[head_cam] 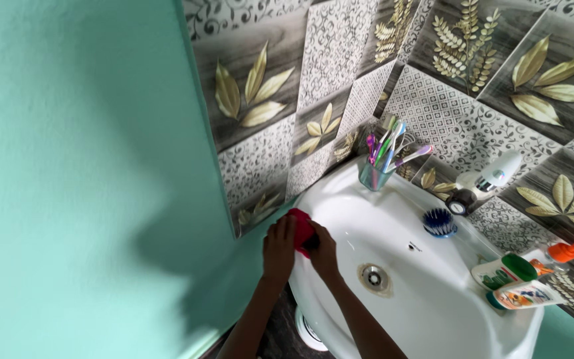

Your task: The person cleans a wall by hand using a damp red cloth, wiping different sections of the tiled surface near a sink.

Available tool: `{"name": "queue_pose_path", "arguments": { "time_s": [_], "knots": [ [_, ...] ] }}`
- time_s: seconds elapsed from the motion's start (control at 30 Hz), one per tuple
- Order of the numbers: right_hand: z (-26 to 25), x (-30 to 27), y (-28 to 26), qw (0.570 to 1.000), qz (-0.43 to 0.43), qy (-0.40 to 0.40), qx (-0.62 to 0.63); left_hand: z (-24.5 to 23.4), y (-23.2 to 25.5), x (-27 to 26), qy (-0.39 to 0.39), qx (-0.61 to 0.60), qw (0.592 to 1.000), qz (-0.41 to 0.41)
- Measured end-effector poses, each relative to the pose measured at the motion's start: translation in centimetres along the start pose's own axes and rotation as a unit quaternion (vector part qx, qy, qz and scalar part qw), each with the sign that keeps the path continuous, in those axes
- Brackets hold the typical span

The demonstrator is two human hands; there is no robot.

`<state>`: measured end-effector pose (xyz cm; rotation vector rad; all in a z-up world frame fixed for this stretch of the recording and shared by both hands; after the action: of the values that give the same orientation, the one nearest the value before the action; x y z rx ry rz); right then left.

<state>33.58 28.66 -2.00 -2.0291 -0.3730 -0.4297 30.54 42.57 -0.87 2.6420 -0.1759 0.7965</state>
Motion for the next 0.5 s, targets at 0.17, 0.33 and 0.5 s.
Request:
{"name": "queue_pose_path", "arguments": {
  "time_s": [0.17,0.33,0.5],
  "knots": [
    [-1.7,3.6,3.7,0.991,-0.004,0.074,-0.11,3.3,2.5,5.8,-0.11,0.006,0.985,0.13],
    [-4.7,6.8,3.1,0.976,0.101,0.116,-0.153,3.6,5.5,11.3,-0.043,-0.022,0.963,0.265],
    [-6.5,8.4,-0.1,0.933,0.066,0.275,-0.225,6.3,7.8,16.4,-0.015,-0.063,0.943,0.327]
  ]
}}
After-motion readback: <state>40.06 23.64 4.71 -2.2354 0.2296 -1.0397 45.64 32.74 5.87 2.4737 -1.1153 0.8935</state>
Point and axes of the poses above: each hand's wrist, its own x-axis towards the middle knuckle, its own z-axis out of the palm, y = z × x, the point moved 8 cm from there along x, towards the middle knuckle, and after that the axes turned 2 degrees about -x, right-handed, at the moved point
